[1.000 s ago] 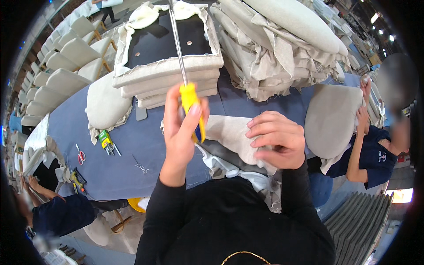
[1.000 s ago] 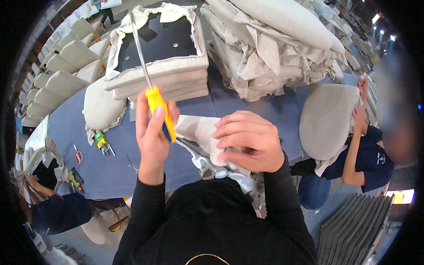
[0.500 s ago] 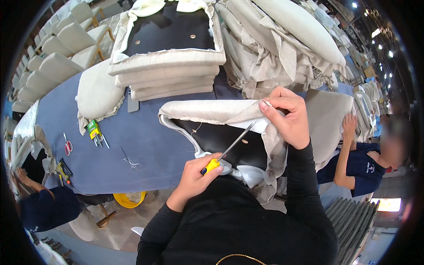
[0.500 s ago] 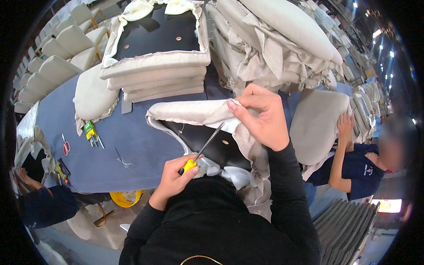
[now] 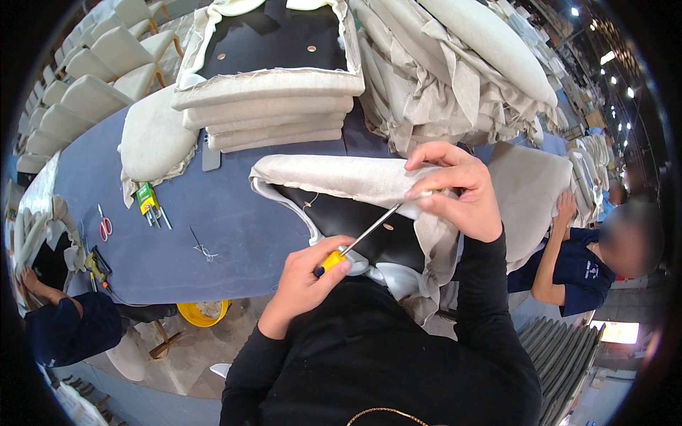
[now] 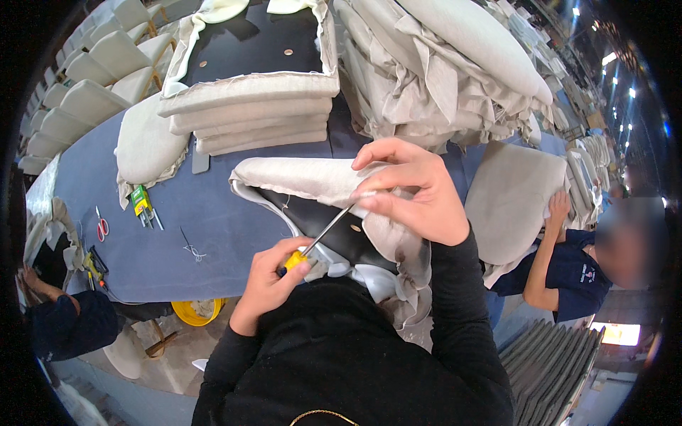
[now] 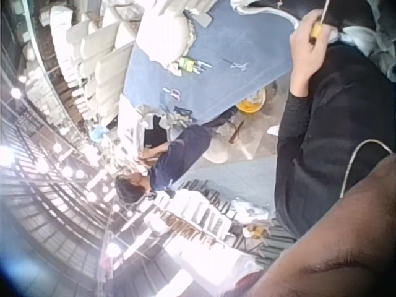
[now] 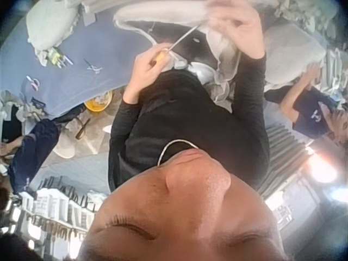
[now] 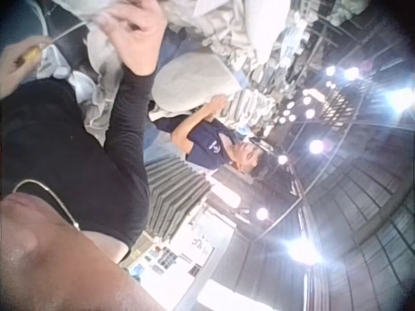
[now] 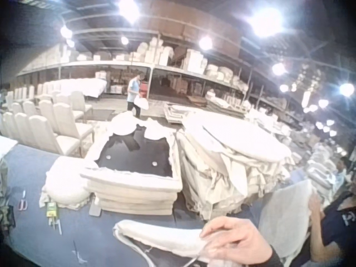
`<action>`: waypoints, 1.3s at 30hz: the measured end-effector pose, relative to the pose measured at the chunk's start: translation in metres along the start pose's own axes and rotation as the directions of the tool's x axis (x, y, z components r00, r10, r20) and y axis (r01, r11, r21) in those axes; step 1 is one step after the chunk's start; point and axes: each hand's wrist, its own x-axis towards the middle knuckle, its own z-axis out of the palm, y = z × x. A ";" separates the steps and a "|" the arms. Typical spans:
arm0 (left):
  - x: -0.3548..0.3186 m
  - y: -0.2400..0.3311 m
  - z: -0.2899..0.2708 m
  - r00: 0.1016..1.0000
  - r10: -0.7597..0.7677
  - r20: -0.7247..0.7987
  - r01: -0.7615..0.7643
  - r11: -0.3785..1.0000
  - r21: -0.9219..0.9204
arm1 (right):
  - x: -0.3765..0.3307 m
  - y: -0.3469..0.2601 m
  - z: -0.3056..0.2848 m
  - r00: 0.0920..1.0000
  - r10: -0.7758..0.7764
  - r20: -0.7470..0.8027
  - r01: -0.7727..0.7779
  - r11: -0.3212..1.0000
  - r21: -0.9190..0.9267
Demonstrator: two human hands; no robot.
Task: The person stuffs a white fabric cushion cover with loose white filling. They repeatedly insert small amounts of filling using a yellow-handled screwdriver to push the material deep into the cover, then smooth and adjust the cushion shape by hand. The process is repeated multiple times to gradually fill the cushion.
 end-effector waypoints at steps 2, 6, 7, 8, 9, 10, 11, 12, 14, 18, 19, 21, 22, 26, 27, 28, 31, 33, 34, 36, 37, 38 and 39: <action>-0.004 0.011 -0.012 0.994 -0.092 0.064 0.088 0.994 0.063 | -0.006 0.011 -0.010 0.994 -0.057 0.091 0.045 0.992 0.121; -0.017 0.012 -0.031 0.995 -0.057 0.078 0.045 0.989 0.144 | -0.025 0.041 0.003 0.990 -0.103 0.092 0.078 0.966 0.245; -0.019 0.016 -0.034 0.996 -0.043 0.079 0.031 0.987 0.155 | -0.032 0.041 0.007 0.997 -0.068 0.042 0.052 0.953 0.300; -0.022 0.022 -0.035 0.997 -0.065 0.041 0.057 0.984 0.167 | -0.038 0.037 0.016 1.000 -0.026 -0.001 0.025 0.933 0.360; -0.025 0.028 -0.035 0.996 -0.081 0.038 0.073 0.981 0.180 | -0.042 0.036 0.021 0.999 0.020 -0.043 0.000 0.908 0.418; -0.027 0.036 -0.037 0.995 -0.094 0.037 0.085 0.978 0.192 | -0.044 0.037 0.019 0.999 -0.050 -0.021 0.054 0.919 0.391; -0.027 0.043 -0.038 0.994 -0.106 0.037 0.096 0.974 0.204 | -0.046 0.037 0.020 0.998 -0.069 -0.012 0.069 0.925 0.374; -0.027 0.049 -0.039 0.994 -0.101 0.038 0.090 0.972 0.218 | -0.048 0.035 0.021 0.996 -0.088 -0.004 0.083 0.931 0.357; -0.024 0.064 -0.039 0.995 -0.089 0.045 0.075 0.965 0.252 | -0.050 0.029 0.023 0.992 -0.127 -0.005 0.120 0.928 0.353; -0.018 0.090 -0.059 0.983 -0.155 0.100 0.110 0.929 0.354 | -0.061 0.032 0.028 0.984 -0.181 0.003 0.166 0.910 0.379; -0.016 0.097 -0.064 0.979 -0.162 0.121 0.107 0.923 0.369 | -0.062 0.032 0.029 0.978 -0.209 0.014 0.188 0.905 0.383; -0.011 0.106 -0.073 0.970 -0.172 0.172 0.090 0.911 0.404 | -0.066 0.034 0.033 0.963 -0.267 0.023 0.238 0.892 0.384; -0.009 0.104 -0.076 0.969 -0.153 0.192 0.063 0.911 0.409 | -0.065 0.041 0.037 0.926 -0.378 -0.023 0.360 0.861 0.359; -0.003 0.100 -0.084 0.949 -0.149 0.277 0.027 0.917 0.399 | -0.061 0.038 0.041 0.877 -0.476 -0.067 0.472 0.826 0.307; -0.002 0.098 -0.085 0.947 -0.137 0.290 0.014 0.922 0.388 | -0.065 0.032 0.042 0.911 -0.407 -0.060 0.402 0.851 0.337; -0.001 0.097 -0.086 0.945 -0.125 0.303 0.001 0.926 0.376 | -0.068 0.029 0.043 0.940 -0.336 -0.051 0.331 0.870 0.366; 0.007 0.099 -0.088 0.931 -0.109 0.349 -0.020 0.937 0.348 | -0.068 0.028 0.048 0.938 -0.345 -0.042 0.332 0.855 0.398; 0.014 0.097 -0.093 0.910 -0.125 0.395 -0.018 0.941 0.339 | -0.069 0.028 0.048 0.933 -0.356 -0.051 0.348 0.856 0.383; 0.016 0.097 -0.094 0.899 -0.132 0.417 -0.017 0.942 0.335 | -0.069 0.029 0.048 0.930 -0.362 -0.057 0.356 0.856 0.375; 0.019 0.091 -0.093 0.902 -0.125 0.413 0.000 0.958 0.288 | -0.071 0.030 0.047 0.934 -0.353 -0.057 0.347 0.856 0.383; 0.021 0.091 -0.093 0.903 -0.123 0.411 0.010 0.964 0.265 | -0.071 0.030 0.046 0.935 -0.348 -0.059 0.343 0.855 0.389; 0.021 0.089 -0.094 0.902 -0.127 0.413 0.019 0.967 0.255 | -0.072 0.031 0.046 0.932 -0.357 -0.071 0.355 0.850 0.388; 0.021 0.088 -0.094 0.900 -0.131 0.415 0.028 0.969 0.245 | -0.072 0.033 0.047 0.927 -0.365 -0.083 0.367 0.846 0.387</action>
